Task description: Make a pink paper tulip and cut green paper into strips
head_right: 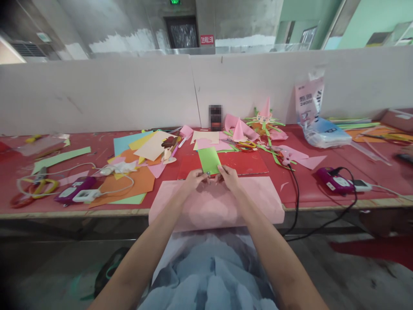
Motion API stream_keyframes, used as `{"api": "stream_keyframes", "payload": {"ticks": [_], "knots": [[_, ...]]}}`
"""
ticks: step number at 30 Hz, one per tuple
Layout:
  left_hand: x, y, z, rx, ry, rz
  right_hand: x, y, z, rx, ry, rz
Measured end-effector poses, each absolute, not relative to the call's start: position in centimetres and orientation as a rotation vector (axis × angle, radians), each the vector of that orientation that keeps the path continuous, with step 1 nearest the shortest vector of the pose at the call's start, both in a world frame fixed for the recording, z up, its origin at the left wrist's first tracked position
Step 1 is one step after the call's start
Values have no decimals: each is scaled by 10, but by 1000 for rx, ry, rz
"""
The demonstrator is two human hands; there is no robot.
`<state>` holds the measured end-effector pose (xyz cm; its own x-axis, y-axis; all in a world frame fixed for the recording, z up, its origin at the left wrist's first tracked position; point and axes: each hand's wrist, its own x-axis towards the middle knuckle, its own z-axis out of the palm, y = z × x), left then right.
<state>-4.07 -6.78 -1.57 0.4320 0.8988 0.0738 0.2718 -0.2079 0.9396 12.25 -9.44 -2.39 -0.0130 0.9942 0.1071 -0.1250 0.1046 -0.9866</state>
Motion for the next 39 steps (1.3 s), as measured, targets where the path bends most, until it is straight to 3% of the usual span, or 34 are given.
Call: {"api": "stream_keyframes", "payload": {"ticks": [39], "knots": [[-41,-73,-12,1658,892,695,124,-103,-13,-1010,-1080,1271]]}}
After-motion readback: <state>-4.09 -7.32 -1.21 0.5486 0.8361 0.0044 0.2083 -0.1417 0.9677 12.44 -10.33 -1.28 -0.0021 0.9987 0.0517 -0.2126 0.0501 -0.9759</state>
